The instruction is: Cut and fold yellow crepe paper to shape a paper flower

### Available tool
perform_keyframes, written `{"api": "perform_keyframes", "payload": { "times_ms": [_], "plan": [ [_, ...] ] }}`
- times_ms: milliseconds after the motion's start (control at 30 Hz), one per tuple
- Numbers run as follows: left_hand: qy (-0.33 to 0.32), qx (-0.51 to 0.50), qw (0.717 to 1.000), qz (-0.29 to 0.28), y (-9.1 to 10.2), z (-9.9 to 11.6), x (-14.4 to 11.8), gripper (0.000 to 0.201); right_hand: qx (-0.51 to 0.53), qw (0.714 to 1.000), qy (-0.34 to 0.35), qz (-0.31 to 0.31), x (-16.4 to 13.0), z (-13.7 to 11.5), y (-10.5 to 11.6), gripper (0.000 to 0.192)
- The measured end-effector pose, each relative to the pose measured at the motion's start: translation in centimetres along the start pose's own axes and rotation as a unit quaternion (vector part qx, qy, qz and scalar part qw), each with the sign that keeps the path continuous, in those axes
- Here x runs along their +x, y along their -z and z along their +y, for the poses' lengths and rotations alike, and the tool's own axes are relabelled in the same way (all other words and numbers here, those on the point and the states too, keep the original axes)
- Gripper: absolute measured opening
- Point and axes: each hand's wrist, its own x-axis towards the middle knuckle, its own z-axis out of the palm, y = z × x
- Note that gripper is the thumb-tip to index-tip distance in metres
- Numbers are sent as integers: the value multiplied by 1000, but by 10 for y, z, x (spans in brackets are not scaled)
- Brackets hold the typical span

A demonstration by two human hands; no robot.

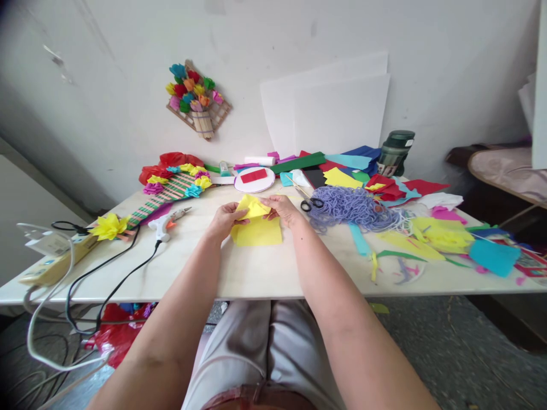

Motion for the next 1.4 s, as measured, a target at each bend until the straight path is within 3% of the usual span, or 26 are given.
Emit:
{"api": "perform_keyframes", "payload": {
  "times_ms": [200,533,833,1233,1400],
  "plan": [
    [13,-2,1000,-16,-2,2,-2,32,-50,999,4,-22,1,2,-1,28],
    [6,-42,999,-30,-1,2,-2,34,-27,998,9,-48,2,6,-3,28],
    [9,-46,998,-30,-2,4,-3,35,12,1000,-1,-6,4,7,-5,26],
    [2,-65,998,-11,-5,11,-9,23,40,996,57,-49,-1,1,-5,19],
    [8,-50,999,-6,-7,12,-9,22,-8,998,58,-19,-1,2,-8,22]
  ]
}}
